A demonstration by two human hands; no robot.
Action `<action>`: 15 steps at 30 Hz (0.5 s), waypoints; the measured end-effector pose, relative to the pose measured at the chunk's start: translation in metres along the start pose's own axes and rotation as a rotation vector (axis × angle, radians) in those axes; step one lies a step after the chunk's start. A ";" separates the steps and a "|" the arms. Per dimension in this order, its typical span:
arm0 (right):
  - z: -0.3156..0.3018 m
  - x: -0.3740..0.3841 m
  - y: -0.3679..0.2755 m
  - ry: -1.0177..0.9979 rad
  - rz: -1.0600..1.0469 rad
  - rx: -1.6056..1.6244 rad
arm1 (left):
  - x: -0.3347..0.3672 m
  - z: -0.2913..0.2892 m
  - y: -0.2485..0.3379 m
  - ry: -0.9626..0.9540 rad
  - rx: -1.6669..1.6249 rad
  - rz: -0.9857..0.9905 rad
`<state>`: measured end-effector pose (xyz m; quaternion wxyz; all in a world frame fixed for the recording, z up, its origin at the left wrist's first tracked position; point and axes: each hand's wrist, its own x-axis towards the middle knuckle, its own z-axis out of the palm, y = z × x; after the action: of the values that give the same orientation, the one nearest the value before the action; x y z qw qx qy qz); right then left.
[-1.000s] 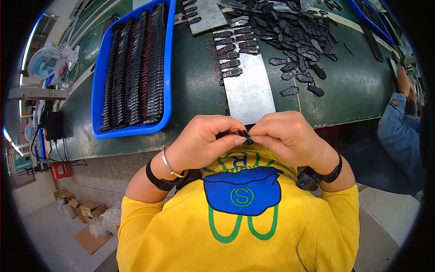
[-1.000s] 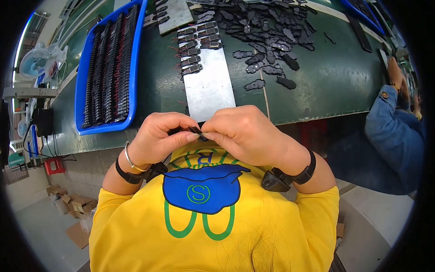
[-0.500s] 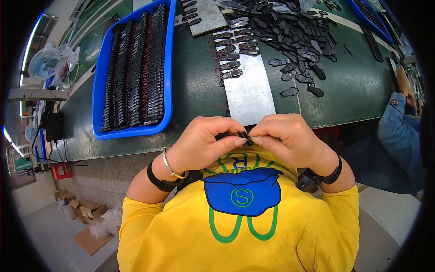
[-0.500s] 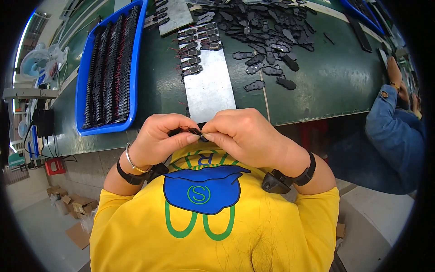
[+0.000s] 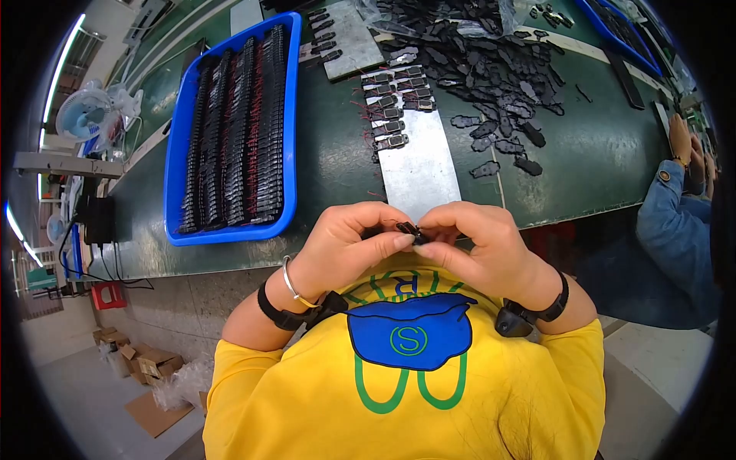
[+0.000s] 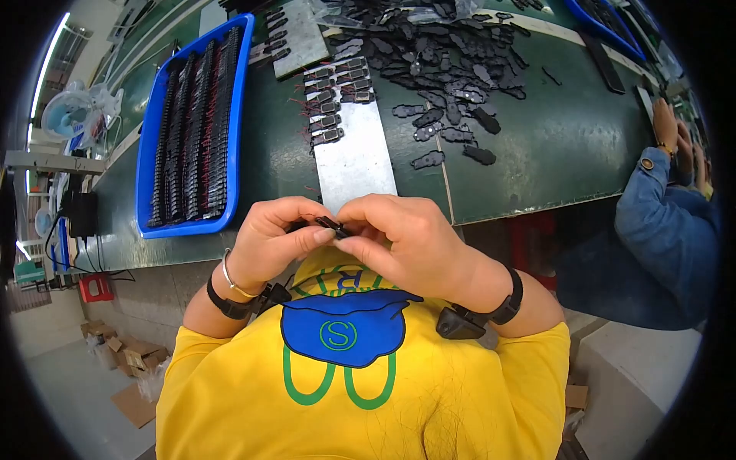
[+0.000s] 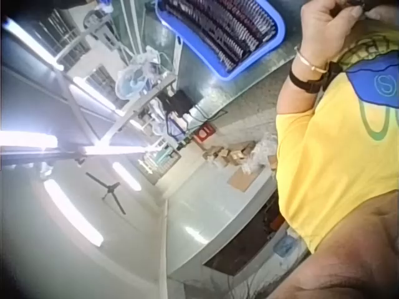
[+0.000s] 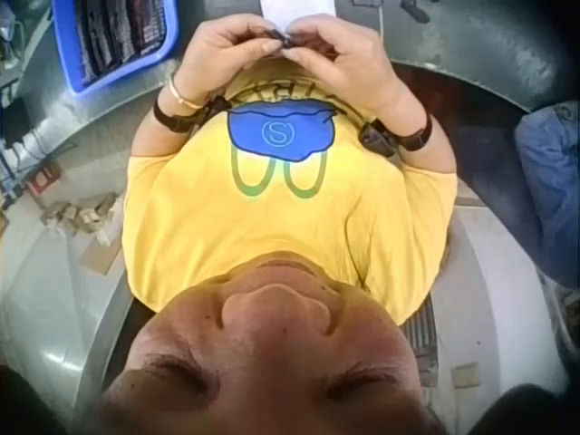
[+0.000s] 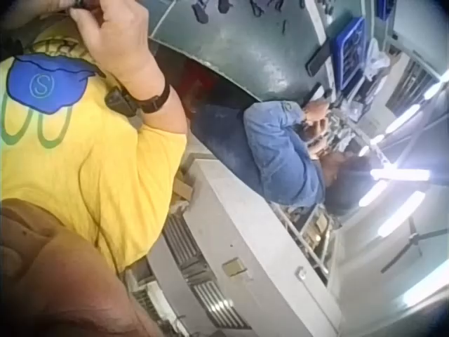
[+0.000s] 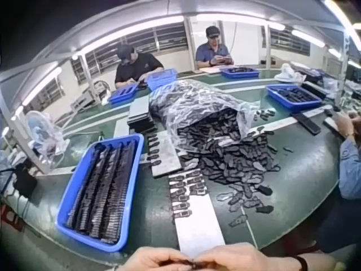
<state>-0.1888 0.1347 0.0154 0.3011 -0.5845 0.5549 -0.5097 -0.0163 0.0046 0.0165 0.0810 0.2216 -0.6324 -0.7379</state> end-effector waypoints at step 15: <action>-0.001 -0.004 0.000 0.081 -0.009 -0.020 | -0.001 0.008 0.003 0.224 0.809 0.810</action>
<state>-0.1896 0.1390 0.0145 0.2704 -0.5687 0.5691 -0.5288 -0.0197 0.0116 0.0204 0.3317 0.0522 -0.8859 -0.3199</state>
